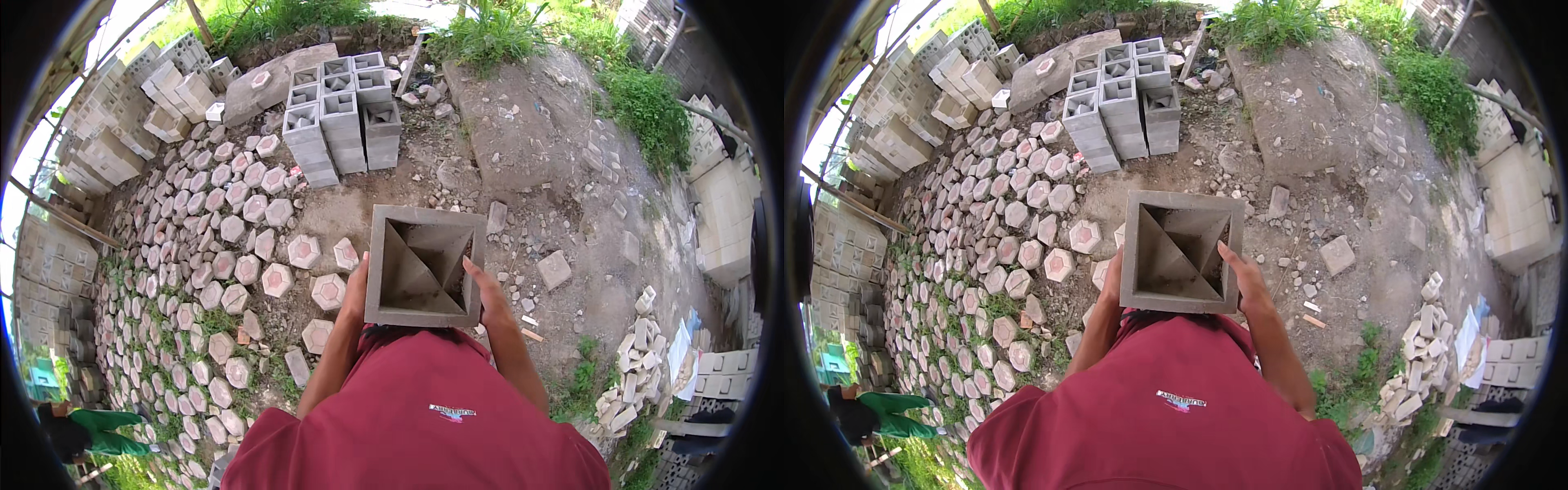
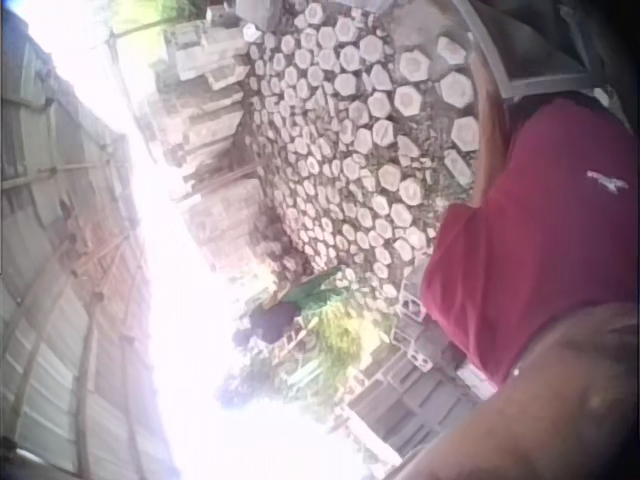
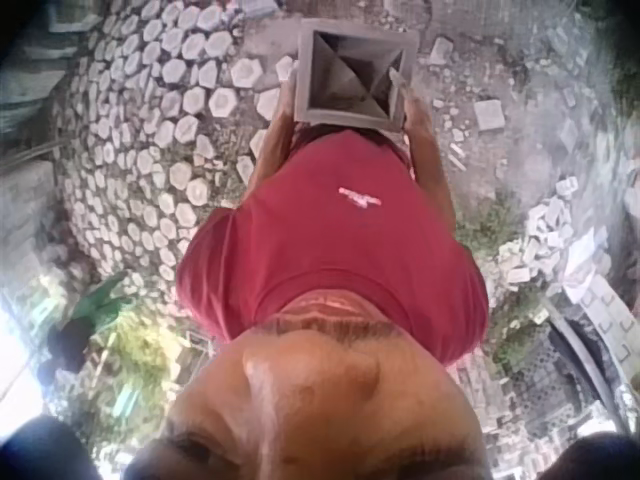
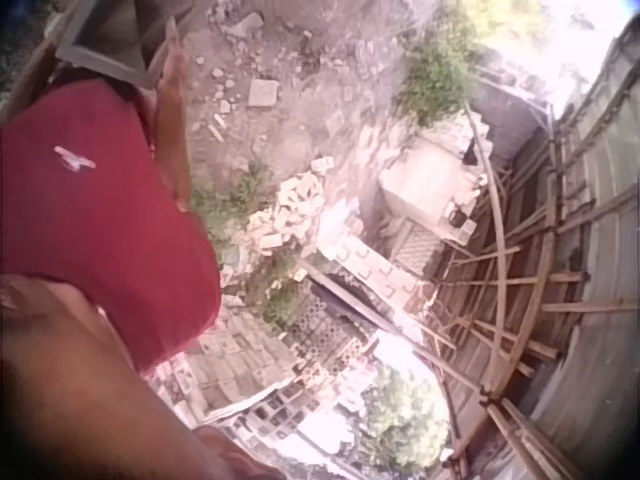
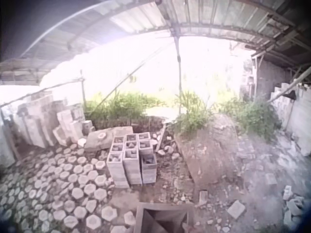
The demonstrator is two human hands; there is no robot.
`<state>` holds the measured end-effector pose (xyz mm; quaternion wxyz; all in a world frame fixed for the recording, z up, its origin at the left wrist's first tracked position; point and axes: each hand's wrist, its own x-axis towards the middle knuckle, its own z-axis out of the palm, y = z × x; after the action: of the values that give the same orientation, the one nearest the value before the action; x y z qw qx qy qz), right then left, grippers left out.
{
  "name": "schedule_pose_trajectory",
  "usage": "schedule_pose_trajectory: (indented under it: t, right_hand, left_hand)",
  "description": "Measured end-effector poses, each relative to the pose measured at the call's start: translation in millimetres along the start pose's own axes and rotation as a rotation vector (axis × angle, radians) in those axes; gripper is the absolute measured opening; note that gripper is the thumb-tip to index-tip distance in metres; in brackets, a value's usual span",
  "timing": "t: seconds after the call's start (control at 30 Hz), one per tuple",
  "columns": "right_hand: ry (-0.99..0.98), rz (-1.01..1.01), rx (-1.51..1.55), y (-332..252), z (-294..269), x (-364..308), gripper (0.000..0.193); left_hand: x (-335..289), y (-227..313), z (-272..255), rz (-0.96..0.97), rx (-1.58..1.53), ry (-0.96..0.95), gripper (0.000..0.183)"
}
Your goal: The person stacks concrete blocks by picking them up from one pile and placing them into a new organized arrangement on the ground.
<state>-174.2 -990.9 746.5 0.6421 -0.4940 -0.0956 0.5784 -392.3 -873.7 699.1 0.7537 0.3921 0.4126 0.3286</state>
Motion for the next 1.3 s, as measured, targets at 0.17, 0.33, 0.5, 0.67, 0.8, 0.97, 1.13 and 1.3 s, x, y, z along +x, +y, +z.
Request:
schedule_pose_trajectory:
  t: [0.17, 0.33, 0.5, 0.67, 0.8, 0.97, 1.13, 1.3]
  right_hand:
    - [0.012, -0.059, -0.296, -64, -1, 117, 0.043]
    - [0.03, 0.094, -0.358, -135, 9, 207, 0.043]
    - [0.006, 0.158, -0.566, -181, -6, 335, 0.043]
    - [-0.167, 0.188, -0.652, -222, -12, 475, 0.043]
    - [-0.413, 0.299, -0.657, -259, 21, 563, 0.042]
    - [-0.472, 0.343, -0.915, -265, 34, 638, 0.037]
    - [-0.241, 0.514, -1.016, -258, 45, 723, 0.039]
    - [-0.2, 0.568, -0.879, -254, 81, 793, 0.034]
  left_hand:
    - [150, 42, 23, -0.002, -0.093, -0.114, 0.062]
    - [248, 60, 45, -0.092, -0.017, -0.078, 0.061]
    - [351, 86, 70, -0.068, -0.042, 0.025, 0.055]
    - [447, 106, 87, -0.015, -0.068, 0.114, 0.053]
    - [505, 121, 86, -0.018, -0.136, 0.236, 0.051]
    - [556, 135, 70, -0.071, -0.148, 0.279, 0.055]
    - [630, 149, 60, -0.121, -0.213, 0.329, 0.05]
    - [724, 129, 1, -0.225, -0.22, 0.26, 0.053]
